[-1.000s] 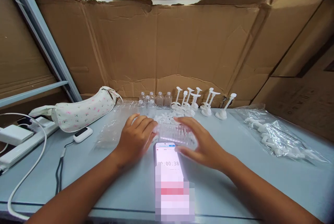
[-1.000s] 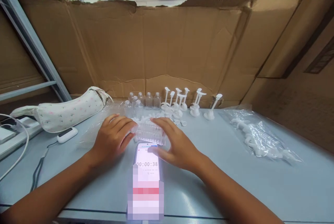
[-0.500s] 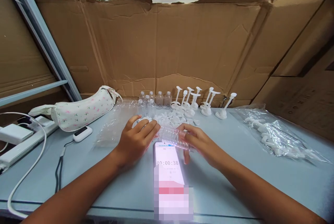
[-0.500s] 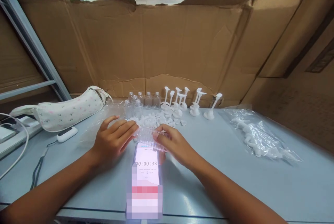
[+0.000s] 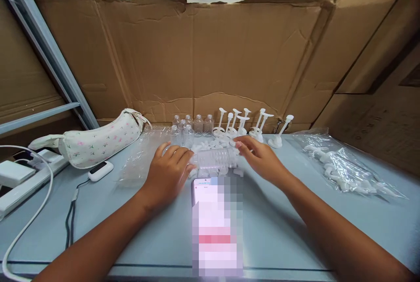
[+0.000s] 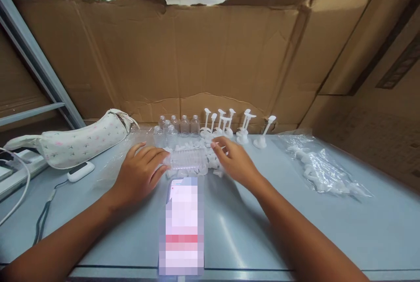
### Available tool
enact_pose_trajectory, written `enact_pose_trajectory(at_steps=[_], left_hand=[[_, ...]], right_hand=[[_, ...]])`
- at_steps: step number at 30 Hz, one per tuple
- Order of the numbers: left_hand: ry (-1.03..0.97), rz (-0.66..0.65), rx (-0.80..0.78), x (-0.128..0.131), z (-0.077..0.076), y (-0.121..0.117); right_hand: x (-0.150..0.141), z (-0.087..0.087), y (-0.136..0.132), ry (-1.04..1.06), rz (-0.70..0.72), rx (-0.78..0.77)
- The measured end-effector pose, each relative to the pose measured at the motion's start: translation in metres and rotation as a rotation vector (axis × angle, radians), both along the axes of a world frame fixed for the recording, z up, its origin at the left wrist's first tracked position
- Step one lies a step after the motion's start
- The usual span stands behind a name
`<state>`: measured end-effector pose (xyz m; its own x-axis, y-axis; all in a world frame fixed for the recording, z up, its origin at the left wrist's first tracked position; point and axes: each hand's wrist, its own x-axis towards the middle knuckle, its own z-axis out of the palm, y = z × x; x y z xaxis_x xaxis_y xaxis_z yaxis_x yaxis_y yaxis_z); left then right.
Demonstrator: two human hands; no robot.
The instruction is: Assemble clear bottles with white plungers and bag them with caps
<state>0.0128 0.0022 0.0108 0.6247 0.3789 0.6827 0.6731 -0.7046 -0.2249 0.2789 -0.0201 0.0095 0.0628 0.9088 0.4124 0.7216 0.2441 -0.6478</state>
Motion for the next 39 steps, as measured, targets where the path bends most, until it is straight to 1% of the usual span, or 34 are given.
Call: enact_pose_trajectory(at_steps=[1,2,3,5,7,10,13,16,20,22,23,25,26,28,30,32,34,37,39], left_hand=[[-0.004,0.005,-0.016,0.000,0.000,0.001],[-0.003,0.007,-0.032,-0.001,0.000,0.001],[0.002,0.007,-0.051,-0.001,0.000,0.001],[0.015,0.005,-0.086,-0.001,0.000,0.002],[0.025,0.005,-0.119,-0.001,0.000,0.002],[0.029,0.008,-0.154,0.000,-0.001,0.002],[0.025,0.001,-0.172,0.001,-0.001,0.002],[0.000,-0.018,-0.175,0.001,-0.002,0.004],[-0.055,-0.033,-0.185,0.000,0.000,0.004],[-0.087,-0.039,-0.194,0.000,0.002,0.004],[-0.105,-0.041,-0.199,0.000,0.003,0.004],[-0.146,-0.050,-0.207,-0.001,0.004,0.002],[-0.165,-0.057,-0.211,-0.001,0.005,0.002],[-0.201,-0.074,-0.216,-0.001,0.006,0.001],[-0.235,-0.093,-0.212,-0.001,0.006,0.000],[-0.268,-0.109,-0.198,-0.001,0.006,-0.002],[-0.294,-0.123,-0.181,-0.001,0.006,-0.003],[-0.308,-0.146,-0.215,0.000,0.005,-0.004],[-0.312,-0.168,-0.316,0.001,0.003,-0.006]], right_hand=[[0.010,-0.002,0.008,-0.177,-0.107,0.069],[0.021,-0.004,0.017,-0.303,-0.180,0.105],[0.030,-0.007,0.025,-0.387,-0.206,0.110],[0.046,-0.012,0.042,-0.488,-0.182,0.084],[0.057,-0.017,0.057,-0.535,-0.136,0.051],[0.063,-0.021,0.071,-0.596,-0.074,-0.006],[0.062,-0.021,0.078,-0.632,-0.095,-0.050],[0.058,-0.015,0.077,-0.633,-0.159,-0.052],[0.053,-0.002,0.063,-0.586,-0.218,0.012],[0.049,0.003,0.052,-0.481,-0.214,0.072],[0.046,0.004,0.046,-0.365,-0.192,0.112],[0.037,0.004,0.035,-0.030,-0.103,0.160],[0.031,0.003,0.029,0.167,-0.043,0.156],[0.017,0.001,0.020,0.521,0.077,0.097],[0.003,-0.001,0.011,0.764,0.163,0.028],[-0.009,-0.002,0.004,0.872,0.209,-0.023],[-0.017,-0.004,-0.003,0.907,0.226,-0.033],[-0.022,-0.007,-0.010,0.909,0.240,0.027],[-0.023,-0.010,-0.014,0.889,0.236,0.111]])
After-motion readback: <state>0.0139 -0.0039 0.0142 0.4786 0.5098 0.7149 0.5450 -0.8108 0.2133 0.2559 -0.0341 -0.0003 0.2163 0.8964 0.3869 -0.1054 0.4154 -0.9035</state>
